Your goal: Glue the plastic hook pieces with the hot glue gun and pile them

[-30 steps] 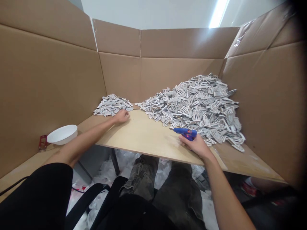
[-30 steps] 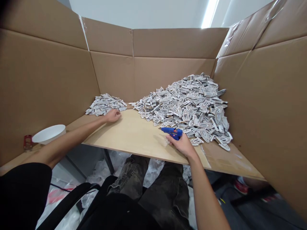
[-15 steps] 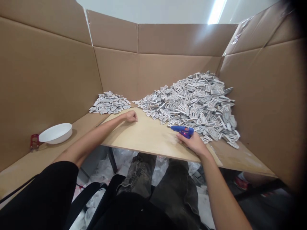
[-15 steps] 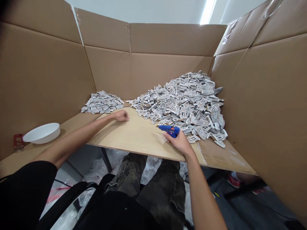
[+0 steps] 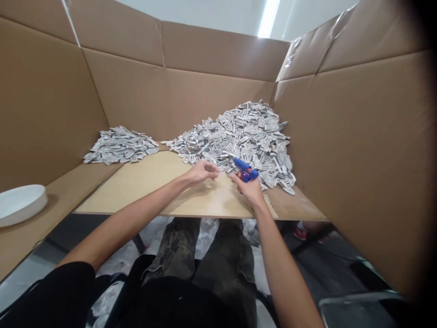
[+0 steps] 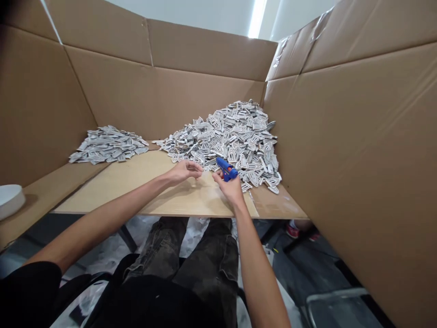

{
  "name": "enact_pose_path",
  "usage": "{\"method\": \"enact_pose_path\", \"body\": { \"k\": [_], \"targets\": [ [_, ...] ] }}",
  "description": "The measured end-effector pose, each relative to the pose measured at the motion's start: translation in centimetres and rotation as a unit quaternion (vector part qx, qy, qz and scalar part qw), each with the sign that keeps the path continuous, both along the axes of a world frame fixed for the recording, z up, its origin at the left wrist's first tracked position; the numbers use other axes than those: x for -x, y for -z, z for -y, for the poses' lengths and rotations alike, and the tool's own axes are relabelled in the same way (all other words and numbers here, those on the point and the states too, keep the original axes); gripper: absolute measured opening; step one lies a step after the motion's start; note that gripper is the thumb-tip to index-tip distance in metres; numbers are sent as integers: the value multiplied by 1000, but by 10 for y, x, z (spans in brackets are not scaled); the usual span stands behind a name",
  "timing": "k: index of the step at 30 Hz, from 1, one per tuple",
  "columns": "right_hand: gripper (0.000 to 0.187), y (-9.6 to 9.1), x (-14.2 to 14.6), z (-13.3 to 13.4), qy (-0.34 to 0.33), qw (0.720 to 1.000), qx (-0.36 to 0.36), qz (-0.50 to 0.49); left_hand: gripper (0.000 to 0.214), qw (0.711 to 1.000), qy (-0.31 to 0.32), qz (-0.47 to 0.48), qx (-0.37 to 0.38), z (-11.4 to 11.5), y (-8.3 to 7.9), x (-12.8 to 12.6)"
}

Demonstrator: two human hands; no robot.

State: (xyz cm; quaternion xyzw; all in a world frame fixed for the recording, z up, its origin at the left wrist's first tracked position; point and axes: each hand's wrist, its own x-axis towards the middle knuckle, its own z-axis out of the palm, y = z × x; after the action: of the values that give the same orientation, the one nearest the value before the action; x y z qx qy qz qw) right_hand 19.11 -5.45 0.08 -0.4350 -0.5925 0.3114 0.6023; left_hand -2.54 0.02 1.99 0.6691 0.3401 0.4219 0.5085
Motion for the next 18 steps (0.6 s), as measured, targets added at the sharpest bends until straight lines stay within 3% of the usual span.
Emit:
{"method": "enact_pose_path", "body": {
  "k": [4,8,16,18],
  "targets": [
    [27,1,-8,-3,2,999,-37,33,21,999,37,21,12,10,7,-29],
    [23,5,-22,-8,31,995,-27,91,18,998,43,43,20,12,9,-37],
    [24,0,-27,-6,61,992,1,114,18,990,-72,76,91,11,21,-54],
    [22,0,-27,-4,74,989,-5,128,15,984,-48,114,125,12,22,-58]
  ]
}}
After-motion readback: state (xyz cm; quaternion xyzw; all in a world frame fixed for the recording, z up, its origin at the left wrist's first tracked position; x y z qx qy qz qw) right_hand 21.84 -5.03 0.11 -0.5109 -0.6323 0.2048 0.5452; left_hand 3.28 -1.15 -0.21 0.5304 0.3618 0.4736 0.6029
